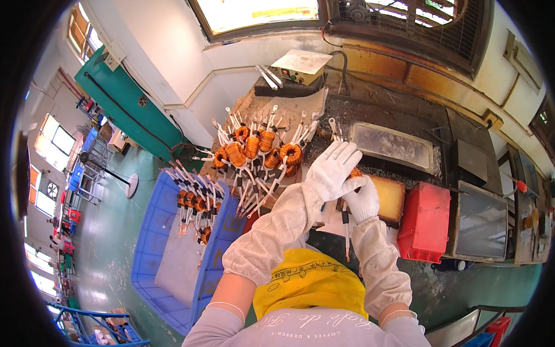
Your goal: The person scrapes the molten solder bath, puts on gloves, and dips the wire leads of inductor coils into flux and molten solder by hand.
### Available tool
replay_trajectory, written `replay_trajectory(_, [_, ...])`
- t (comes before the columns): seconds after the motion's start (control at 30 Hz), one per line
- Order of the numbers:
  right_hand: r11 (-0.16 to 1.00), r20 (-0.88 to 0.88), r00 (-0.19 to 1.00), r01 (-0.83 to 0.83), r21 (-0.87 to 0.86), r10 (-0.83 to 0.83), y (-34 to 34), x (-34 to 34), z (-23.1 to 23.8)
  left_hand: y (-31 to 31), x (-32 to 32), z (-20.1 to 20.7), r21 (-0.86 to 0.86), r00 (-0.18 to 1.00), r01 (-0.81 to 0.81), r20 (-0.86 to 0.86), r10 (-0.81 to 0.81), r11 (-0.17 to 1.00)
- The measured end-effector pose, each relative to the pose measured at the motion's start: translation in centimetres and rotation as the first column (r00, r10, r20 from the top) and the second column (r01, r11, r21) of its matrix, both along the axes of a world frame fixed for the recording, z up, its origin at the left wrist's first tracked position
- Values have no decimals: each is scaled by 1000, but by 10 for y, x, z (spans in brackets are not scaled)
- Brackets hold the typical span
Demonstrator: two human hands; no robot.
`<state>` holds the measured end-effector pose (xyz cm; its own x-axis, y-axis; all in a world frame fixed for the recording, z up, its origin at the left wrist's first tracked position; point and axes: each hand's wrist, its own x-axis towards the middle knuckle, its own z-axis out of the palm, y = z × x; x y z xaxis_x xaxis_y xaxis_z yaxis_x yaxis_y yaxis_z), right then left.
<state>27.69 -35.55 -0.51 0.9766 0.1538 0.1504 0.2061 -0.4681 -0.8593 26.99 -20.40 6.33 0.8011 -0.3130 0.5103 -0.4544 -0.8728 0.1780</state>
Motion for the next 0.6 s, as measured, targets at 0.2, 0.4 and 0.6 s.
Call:
replay_trajectory(0.2, [999, -60, 998, -14, 52, 17, 4, -8, 2, -8, 4, -1, 29, 996, -5, 84, 3, 1000])
replay_trajectory(0.4, [993, -55, 995, 83, 78, -79, 3, -10, 18, -11, -23, -24, -516, 987, -83, 78, 144, 853])
replay_trajectory(0.6, [988, -47, 988, 148, -42, -150, 12, -23, 31, -34, -61, -66, -942, 853, -336, -306, -423, 5])
